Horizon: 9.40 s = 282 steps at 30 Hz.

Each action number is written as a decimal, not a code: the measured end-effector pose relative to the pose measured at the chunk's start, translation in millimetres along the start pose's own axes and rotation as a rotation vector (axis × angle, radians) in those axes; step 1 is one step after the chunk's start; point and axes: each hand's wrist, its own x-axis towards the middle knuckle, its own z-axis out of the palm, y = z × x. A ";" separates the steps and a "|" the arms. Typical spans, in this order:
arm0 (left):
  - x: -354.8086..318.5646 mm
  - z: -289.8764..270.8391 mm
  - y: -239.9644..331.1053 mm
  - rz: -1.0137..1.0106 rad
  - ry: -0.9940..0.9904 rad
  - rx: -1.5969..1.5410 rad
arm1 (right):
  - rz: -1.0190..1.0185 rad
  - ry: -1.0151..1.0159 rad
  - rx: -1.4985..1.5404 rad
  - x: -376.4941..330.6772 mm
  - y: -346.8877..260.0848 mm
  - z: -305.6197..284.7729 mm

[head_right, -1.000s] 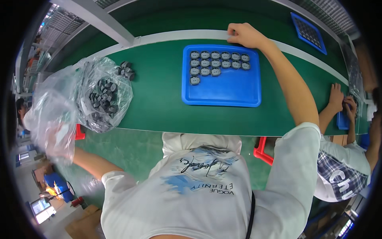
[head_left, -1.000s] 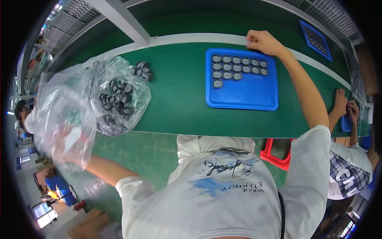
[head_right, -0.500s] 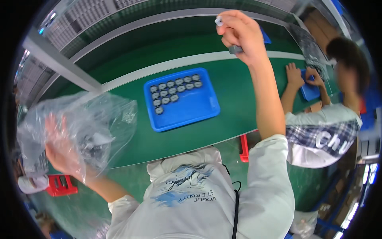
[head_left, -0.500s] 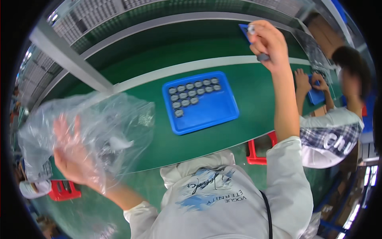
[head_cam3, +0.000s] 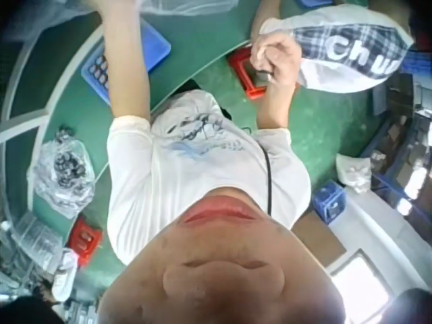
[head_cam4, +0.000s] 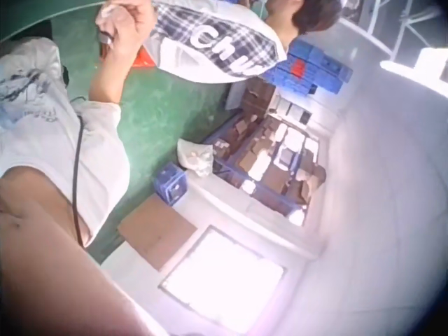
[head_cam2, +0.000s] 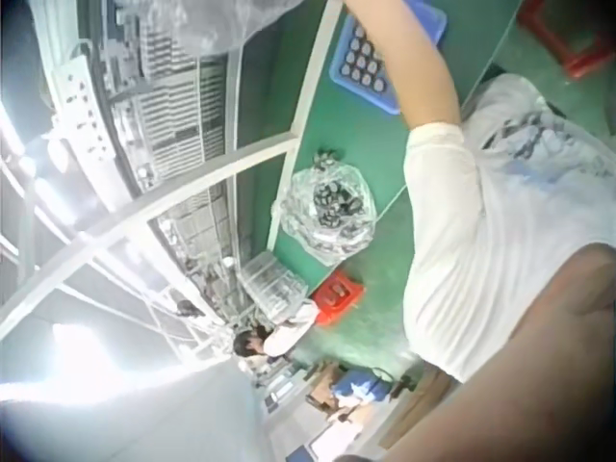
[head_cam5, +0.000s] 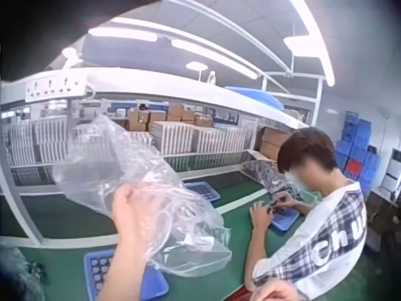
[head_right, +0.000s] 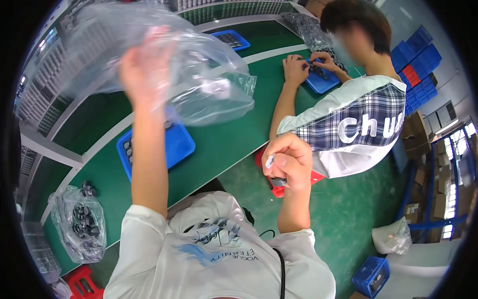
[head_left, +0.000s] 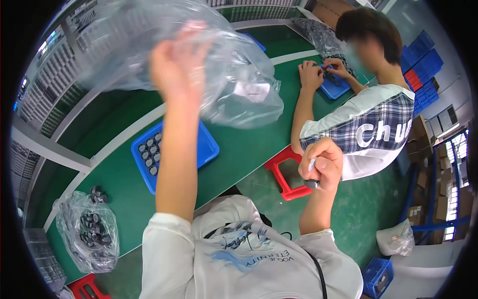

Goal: Assembling and sorting small grey components into a blue tray at a manual assembly station.

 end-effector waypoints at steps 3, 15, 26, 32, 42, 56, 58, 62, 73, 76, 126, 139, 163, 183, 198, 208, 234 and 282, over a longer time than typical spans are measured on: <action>13.9 -65.4 -66.9 -0.263 0.142 0.030 | 0.057 0.004 0.031 -4.6 4.2 -0.3; 7.2 -156.3 -70.4 -0.821 -0.357 1.015 | 0.257 -0.015 -0.027 24.1 42.0 9.2; -32.5 -102.0 -2.6 -0.552 -0.814 1.795 | 0.602 0.438 0.144 98.0 157.0 -37.6; -11.1 -31.9 71.8 -0.132 -0.589 1.591 | 0.555 0.710 -0.047 83.5 154.5 -81.5; -19.3 -144.8 -108.9 -0.237 -1.015 2.272 | -0.053 0.550 -0.350 77.9 28.3 40.8; 24.1 -112.1 35.5 -0.098 -0.605 1.672 | -0.099 -0.274 -0.310 405.2 -57.9 194.8; 22.9 -118.3 62.9 -0.111 -0.569 1.680 | -0.147 -0.324 -0.493 428.2 -58.8 208.0; 4.0 -117.8 104.5 -0.189 -0.506 1.683 | -0.032 -0.306 -1.032 491.0 -57.0 202.6; -17.5 -118.5 150.4 -0.261 -0.417 1.679 | 0.047 -0.333 -1.681 518.0 -53.0 233.7; -27.5 -116.0 150.4 -0.268 -0.388 1.646 | -0.053 -0.347 -1.668 513.1 -45.5 242.7; -189.8 -212.2 267.0 -0.016 0.028 2.369 | 0.440 -0.870 -1.081 99.8 193.8 92.2; -202.5 -216.3 229.1 0.024 -0.173 2.048 | 0.238 -0.922 -0.989 95.4 214.5 101.2; -198.2 -195.6 219.1 -0.022 0.255 2.199 | 0.205 -0.908 -1.008 93.8 216.0 101.1; -176.7 -179.5 202.7 0.075 -0.076 2.035 | 0.012 -0.986 -1.050 101.4 225.0 99.3; -185.8 -190.4 218.4 -0.154 -0.367 2.017 | 0.007 -0.916 -1.014 110.7 222.7 116.4; -213.8 -198.5 223.7 0.004 -0.316 2.132 | -0.066 -1.104 -0.838 134.4 249.3 219.0; -179.5 -178.9 161.0 0.253 -0.549 1.939 | 1.056 -0.229 0.467 146.0 194.7 100.3; -157.5 -168.0 152.3 -0.044 -0.538 2.223 | 0.119 -1.035 -1.054 101.5 204.1 108.5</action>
